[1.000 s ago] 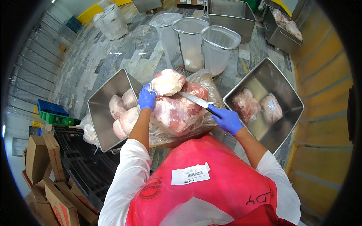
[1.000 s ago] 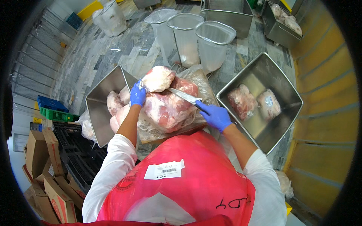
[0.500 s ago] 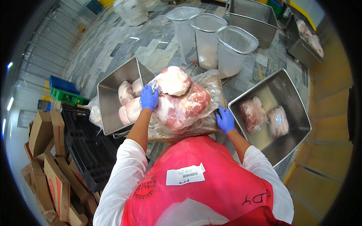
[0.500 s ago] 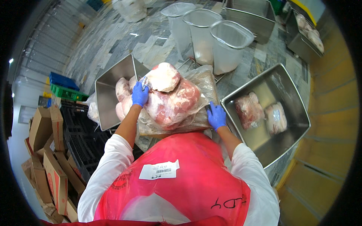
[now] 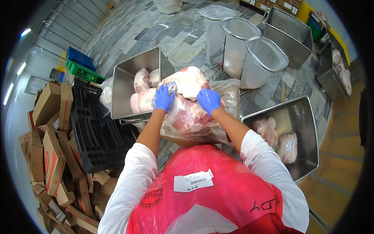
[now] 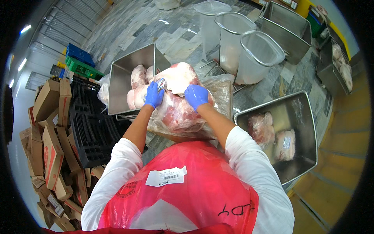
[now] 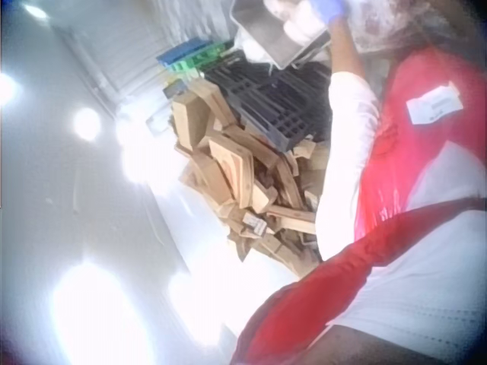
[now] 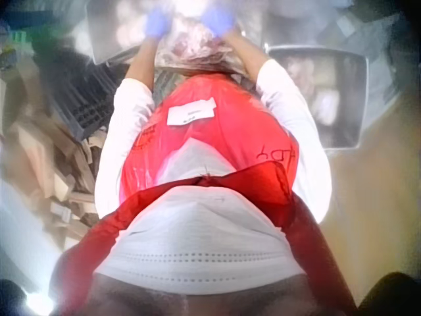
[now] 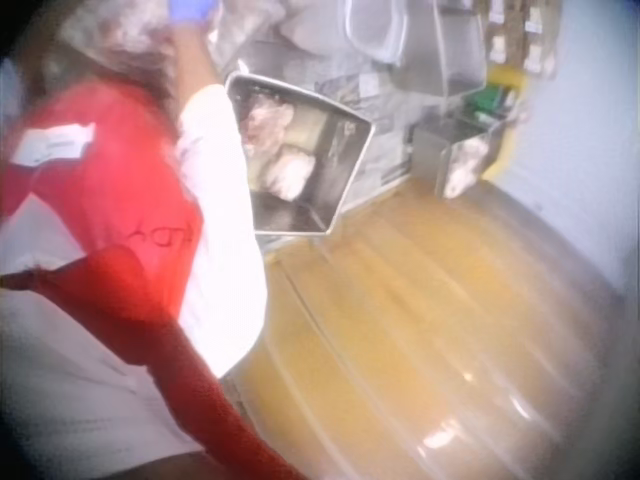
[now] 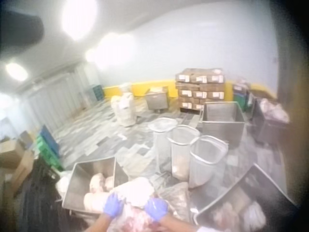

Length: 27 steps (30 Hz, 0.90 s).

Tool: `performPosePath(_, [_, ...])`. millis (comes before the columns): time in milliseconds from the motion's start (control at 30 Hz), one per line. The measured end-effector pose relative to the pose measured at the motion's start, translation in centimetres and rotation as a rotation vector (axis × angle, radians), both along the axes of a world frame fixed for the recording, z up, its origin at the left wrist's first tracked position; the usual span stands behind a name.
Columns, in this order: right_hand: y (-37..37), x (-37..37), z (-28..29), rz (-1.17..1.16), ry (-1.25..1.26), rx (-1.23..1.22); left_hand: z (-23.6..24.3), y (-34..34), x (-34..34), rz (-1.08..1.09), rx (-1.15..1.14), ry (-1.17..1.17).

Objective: The person removes a large piece of raw meat from a plastic bag and places it on a metal tray. Using a knife, they trim excess fat and tissue from the meat, then place the trimmed portions into a nearby metal bin.

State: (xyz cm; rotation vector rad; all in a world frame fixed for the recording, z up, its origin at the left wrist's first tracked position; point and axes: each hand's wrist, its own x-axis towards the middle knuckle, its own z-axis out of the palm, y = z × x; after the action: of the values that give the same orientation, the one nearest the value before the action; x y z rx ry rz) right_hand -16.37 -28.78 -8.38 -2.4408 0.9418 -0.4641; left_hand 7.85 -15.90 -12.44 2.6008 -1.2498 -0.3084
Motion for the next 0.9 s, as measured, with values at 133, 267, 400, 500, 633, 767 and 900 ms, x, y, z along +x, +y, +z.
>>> performPosePath(133, [-0.5, -3.3, -0.4, 0.005, 0.002, 0.025, 0.1, 0.5, 0.1, 0.03, 0.008, 0.012])
performPosePath(267, [-4.4, -5.0, -0.7, -0.009, 0.023, -0.13, 1.4, -0.4, -1.2, 0.037, -0.005, 0.012])
performPosePath(400, [-4.9, -3.0, 0.1, -0.131, -0.23, -0.023, 2.6, -0.3, -2.7, 0.045, -0.03, -0.068])
performPosePath(500, [-4.2, -1.7, -1.5, -0.107, -0.526, 0.4, 2.8, -0.5, -2.2, 0.05, -0.014, -0.058])
performPosePath(633, [-1.5, -1.4, -0.7, -0.303, -1.019, 1.404, 1.7, 0.6, -1.5, -0.031, -0.1, -0.076])
performPosePath(767, [-2.1, -1.7, -2.8, -0.266, -1.256, 1.927, 2.8, 0.1, -3.1, -0.168, -0.196, -0.195])
performPosePath(900, [-2.8, 0.4, -2.4, -0.273, -1.296, 2.012, 1.1, 0.4, -2.0, -0.147, -0.482, 0.204])
